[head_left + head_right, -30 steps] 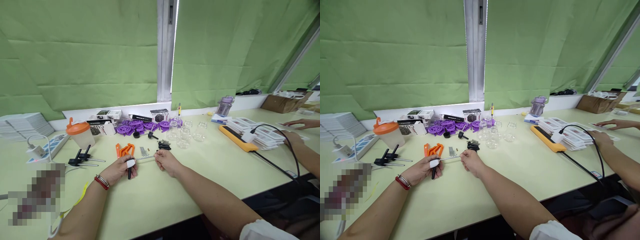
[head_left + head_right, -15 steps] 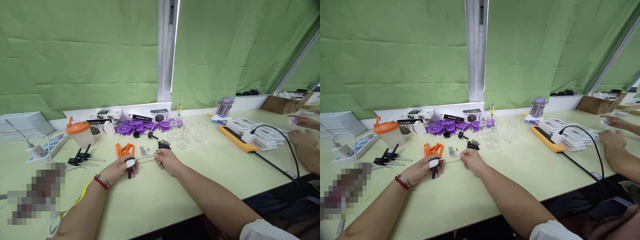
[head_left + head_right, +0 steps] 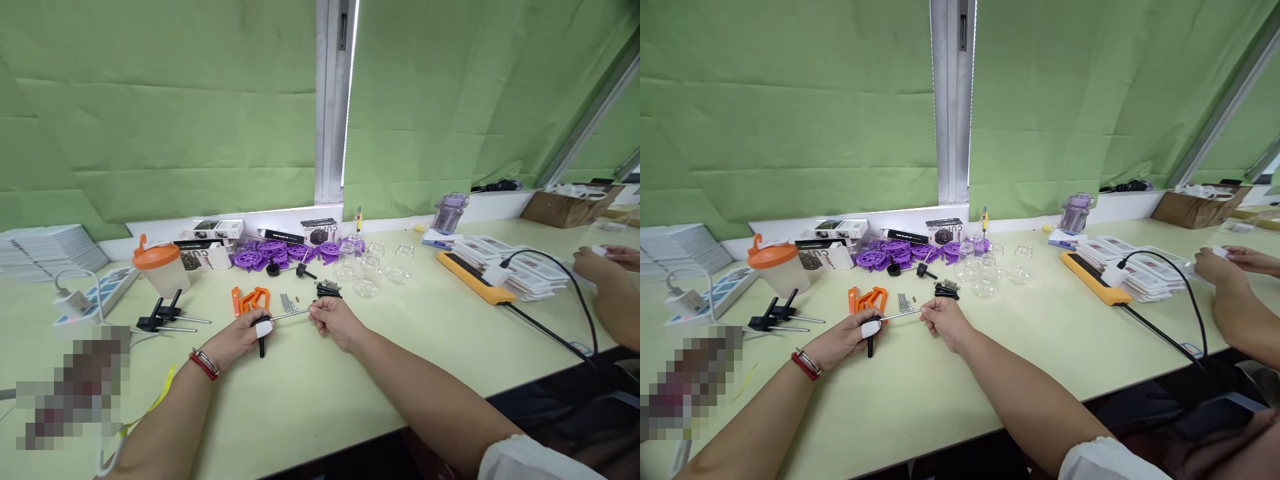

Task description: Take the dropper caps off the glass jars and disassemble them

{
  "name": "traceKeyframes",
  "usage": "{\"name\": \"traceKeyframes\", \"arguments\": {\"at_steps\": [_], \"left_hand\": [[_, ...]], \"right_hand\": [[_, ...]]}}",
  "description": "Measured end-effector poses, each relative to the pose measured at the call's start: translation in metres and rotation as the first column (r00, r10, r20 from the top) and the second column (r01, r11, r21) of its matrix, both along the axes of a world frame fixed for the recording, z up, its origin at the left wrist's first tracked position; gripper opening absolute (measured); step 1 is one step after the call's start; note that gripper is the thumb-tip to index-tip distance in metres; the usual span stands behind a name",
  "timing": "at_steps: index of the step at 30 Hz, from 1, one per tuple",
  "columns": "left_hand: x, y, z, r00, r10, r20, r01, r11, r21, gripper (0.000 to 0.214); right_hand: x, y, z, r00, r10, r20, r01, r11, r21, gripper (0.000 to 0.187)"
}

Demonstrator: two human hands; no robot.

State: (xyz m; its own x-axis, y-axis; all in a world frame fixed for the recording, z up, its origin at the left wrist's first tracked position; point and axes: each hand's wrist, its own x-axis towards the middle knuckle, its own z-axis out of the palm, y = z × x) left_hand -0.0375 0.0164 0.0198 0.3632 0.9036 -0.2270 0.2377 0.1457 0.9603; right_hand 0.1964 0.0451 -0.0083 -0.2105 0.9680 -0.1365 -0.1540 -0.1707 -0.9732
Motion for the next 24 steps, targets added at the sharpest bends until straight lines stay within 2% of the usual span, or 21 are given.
{"name": "traceKeyframes", "arguments": {"at_steps": [6, 20, 24], "left_hand": [[-0.0010, 0.0013, -0.0028, 1.000, -0.015, 0.007, 0.015, 1.000, -0.003, 0.032], [-0.0004, 0.0002, -0.0006, 1.000, -0.014, 0.024, 0.015, 0.999, -0.029, 0.034], [-0.0008, -0.0001, 0.0008, 0.999, -0.026, 0.025, 0.027, 0.999, -0.041, 0.034]], "right_hand": [[-0.0018, -0.0026, 0.0035, 0.997, 0.029, 0.069, -0.029, 1.000, 0.000, 0.020], [-0.0042, -0.0035, 0.0027, 0.970, 0.100, 0.221, -0.114, 0.992, 0.051, 0.033], [-0.0028, -0.0050, 0.0030, 0.965, 0.104, 0.241, -0.131, 0.986, 0.099, 0.036]]}}
